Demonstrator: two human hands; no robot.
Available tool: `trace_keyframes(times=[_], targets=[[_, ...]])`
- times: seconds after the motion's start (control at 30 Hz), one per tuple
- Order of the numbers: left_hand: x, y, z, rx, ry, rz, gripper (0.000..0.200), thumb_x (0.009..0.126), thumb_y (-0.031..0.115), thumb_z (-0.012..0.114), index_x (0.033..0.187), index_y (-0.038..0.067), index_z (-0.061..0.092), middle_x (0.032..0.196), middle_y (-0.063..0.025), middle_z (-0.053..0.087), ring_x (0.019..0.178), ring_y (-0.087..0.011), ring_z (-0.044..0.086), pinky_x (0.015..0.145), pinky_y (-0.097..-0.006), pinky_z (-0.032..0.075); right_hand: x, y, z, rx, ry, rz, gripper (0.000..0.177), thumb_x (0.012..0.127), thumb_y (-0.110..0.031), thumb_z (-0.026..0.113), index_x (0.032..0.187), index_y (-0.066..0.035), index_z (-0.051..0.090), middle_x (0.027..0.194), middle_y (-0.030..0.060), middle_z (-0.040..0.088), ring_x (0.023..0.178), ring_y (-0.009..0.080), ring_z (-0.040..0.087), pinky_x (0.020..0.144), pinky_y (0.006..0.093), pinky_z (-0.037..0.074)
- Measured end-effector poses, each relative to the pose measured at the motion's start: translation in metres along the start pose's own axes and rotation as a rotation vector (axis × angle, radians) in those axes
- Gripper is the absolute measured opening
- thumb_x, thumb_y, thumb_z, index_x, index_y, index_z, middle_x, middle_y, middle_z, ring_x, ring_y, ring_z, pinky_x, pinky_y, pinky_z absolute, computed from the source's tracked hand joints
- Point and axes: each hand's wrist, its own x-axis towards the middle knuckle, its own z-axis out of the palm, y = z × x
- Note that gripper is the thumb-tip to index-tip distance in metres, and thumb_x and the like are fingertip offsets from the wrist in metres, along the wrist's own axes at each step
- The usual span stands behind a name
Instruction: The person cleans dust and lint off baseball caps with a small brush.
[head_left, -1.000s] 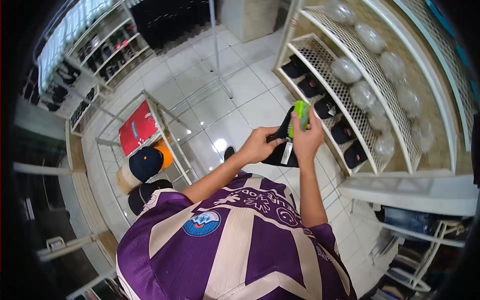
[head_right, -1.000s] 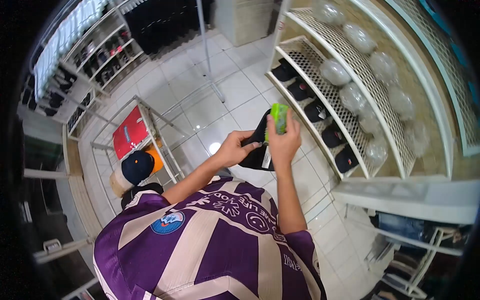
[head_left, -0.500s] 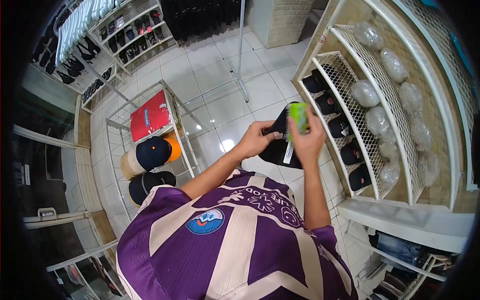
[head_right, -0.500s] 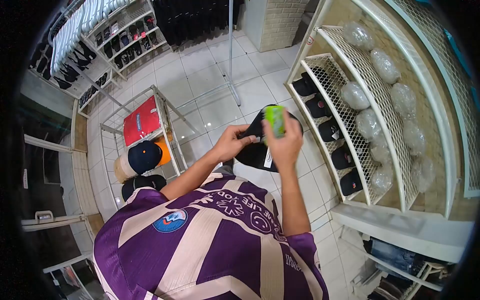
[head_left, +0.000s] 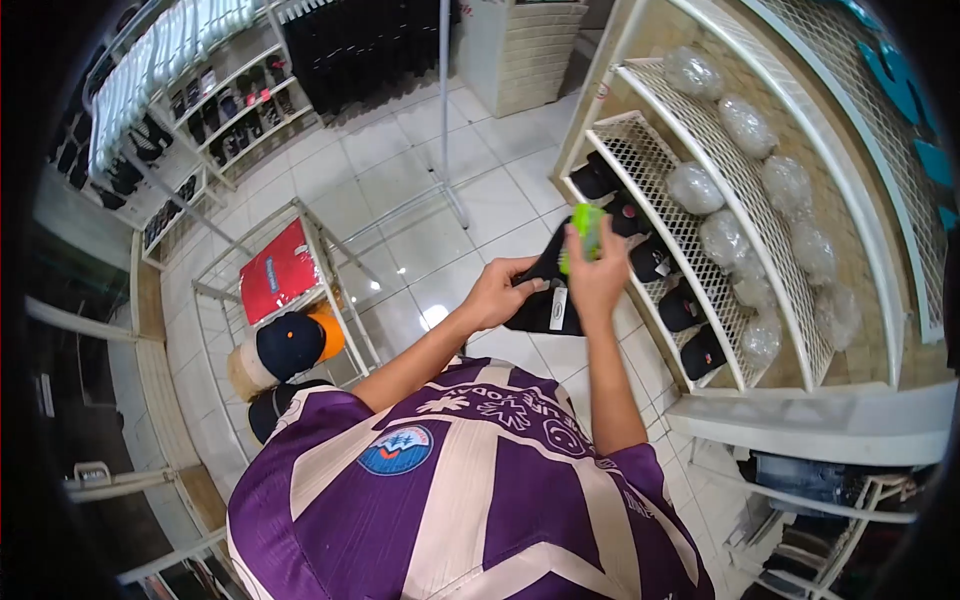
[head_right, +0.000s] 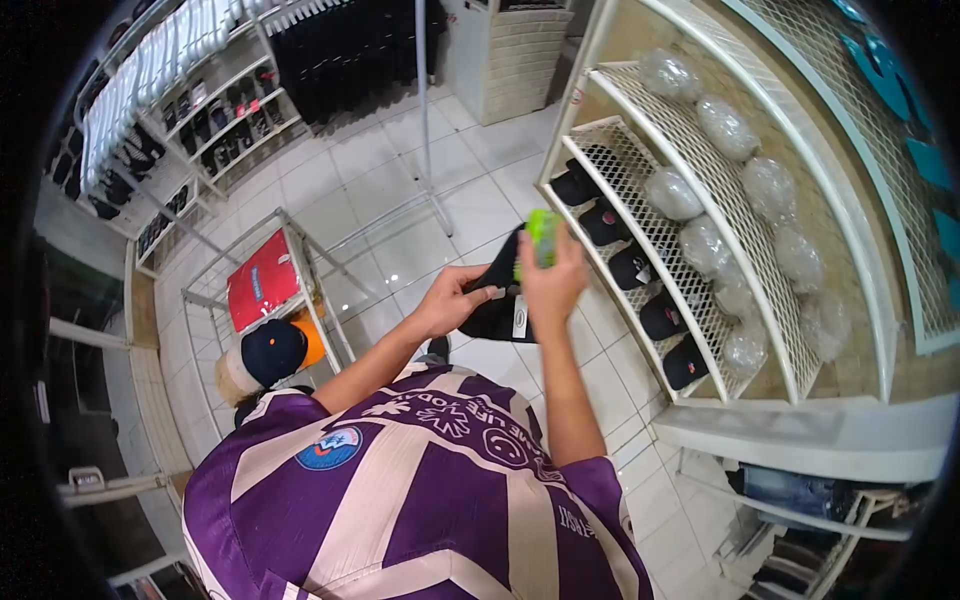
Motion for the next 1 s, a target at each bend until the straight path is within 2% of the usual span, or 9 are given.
trace_keyframes(times=[0.13, 0.2, 0.33, 0.47, 0.7, 0.83, 0.87, 0.97, 1.0], targets=[[-0.001, 0.003, -0.010, 0.198, 0.002, -0.028, 0.029, 0.094, 0.003, 0.063, 0.123, -0.002, 0.068, 0.096, -0.0001, 0.071, 0.086, -0.0060, 0.059, 0.078, -0.0266, 0.051, -0.021, -0.017, -0.010, 0.325, -0.261, 0.101, 0.061, 0.085, -0.031, 0.080, 0.131, 0.004, 0.063, 0.096, 0.0196, 0.066, 0.083, 0.0350, 0.068, 0.073, 0.0400, 0.053], [-0.004, 0.000, -0.005, 0.009, 0.044, -0.073, 0.029, 0.096, 0.003, 0.062, 0.124, -0.002, 0.068, 0.097, 0.0007, 0.071, 0.086, -0.0061, 0.060, 0.078, -0.0254, 0.050, -0.008, 0.005, -0.012, 0.011, -0.109, -0.083, 0.063, 0.083, -0.036, 0.080, 0.129, 0.005, 0.064, 0.097, 0.0200, 0.067, 0.084, 0.0359, 0.068, 0.074, 0.0418, 0.054], [-0.012, 0.002, 0.011, -0.024, 0.076, -0.037, 0.030, 0.096, 0.003, 0.062, 0.126, -0.002, 0.067, 0.097, 0.0015, 0.070, 0.086, -0.0058, 0.059, 0.079, -0.0241, 0.050, 0.001, 0.023, -0.015, -0.180, 0.028, -0.005, 0.063, 0.084, -0.039, 0.079, 0.127, 0.004, 0.065, 0.095, 0.0200, 0.066, 0.086, 0.0358, 0.067, 0.074, 0.0437, 0.053], [-0.011, -0.001, 0.008, 0.094, 0.047, 0.008, 0.028, 0.095, 0.002, 0.062, 0.123, -0.001, 0.069, 0.094, 0.0020, 0.069, 0.086, -0.0051, 0.058, 0.079, -0.0230, 0.049, -0.032, -0.019, -0.008, 0.358, -0.157, 0.109, 0.062, 0.081, -0.031, 0.084, 0.128, 0.005, 0.065, 0.088, 0.0148, 0.065, 0.070, 0.0237, 0.065, 0.065, 0.0352, 0.051], [-0.011, 0.006, 0.015, -0.086, 0.072, -0.015, 0.027, 0.096, 0.003, 0.063, 0.122, -0.001, 0.069, 0.095, 0.0014, 0.070, 0.083, -0.0054, 0.060, 0.075, -0.0231, 0.049, -0.006, 0.011, -0.021, -0.134, 0.090, 0.003, 0.060, 0.079, -0.030, 0.084, 0.125, 0.003, 0.066, 0.094, 0.0177, 0.066, 0.086, 0.0353, 0.067, 0.072, 0.0444, 0.053], [-0.004, -0.003, 0.014, -0.037, 0.108, 0.004, 0.027, 0.095, 0.003, 0.066, 0.121, -0.001, 0.068, 0.090, 0.0006, 0.069, 0.076, -0.0058, 0.057, 0.066, -0.0238, 0.046, -0.029, -0.025, -0.022, 0.373, -0.131, 0.183, 0.059, 0.076, -0.028, 0.086, 0.123, 0.002, 0.068, 0.095, 0.0161, 0.066, 0.086, 0.0307, 0.065, 0.079, 0.0416, 0.053], [-0.001, -0.008, 0.011, -0.050, 0.116, -0.014, 0.027, 0.094, 0.003, 0.067, 0.120, -0.001, 0.068, 0.089, 0.0011, 0.068, 0.076, -0.0059, 0.057, 0.064, -0.0240, 0.045, -0.029, -0.016, -0.024, 0.101, -0.005, -0.128, 0.059, 0.072, -0.026, 0.088, 0.121, 0.000, 0.069, 0.093, 0.0130, 0.065, 0.102, 0.0320, 0.063, 0.091, 0.0441, 0.050], [-0.005, 0.000, 0.015, -0.155, 0.157, -0.067, 0.027, 0.093, 0.003, 0.068, 0.120, -0.001, 0.066, 0.096, -0.0013, 0.068, 0.080, -0.0071, 0.058, 0.069, -0.0233, 0.047, -0.027, -0.005, -0.045, -0.206, 0.201, -0.192, 0.059, 0.070, -0.025, 0.088, 0.121, -0.003, 0.069, 0.097, 0.0124, 0.063, 0.119, 0.0413, 0.053, 0.104, 0.0536, 0.039], [-0.006, 0.001, 0.017, -0.159, 0.155, -0.070, 0.027, 0.093, 0.003, 0.068, 0.120, -0.001, 0.066, 0.096, -0.0013, 0.068, 0.080, -0.0071, 0.058, 0.069, -0.0233, 0.047, -0.025, 0.007, -0.047, -0.206, 0.186, -0.140, 0.061, 0.070, -0.023, 0.088, 0.124, -0.003, 0.067, 0.100, 0.0126, 0.062, 0.113, 0.0376, 0.059, 0.097, 0.0486, 0.045]])
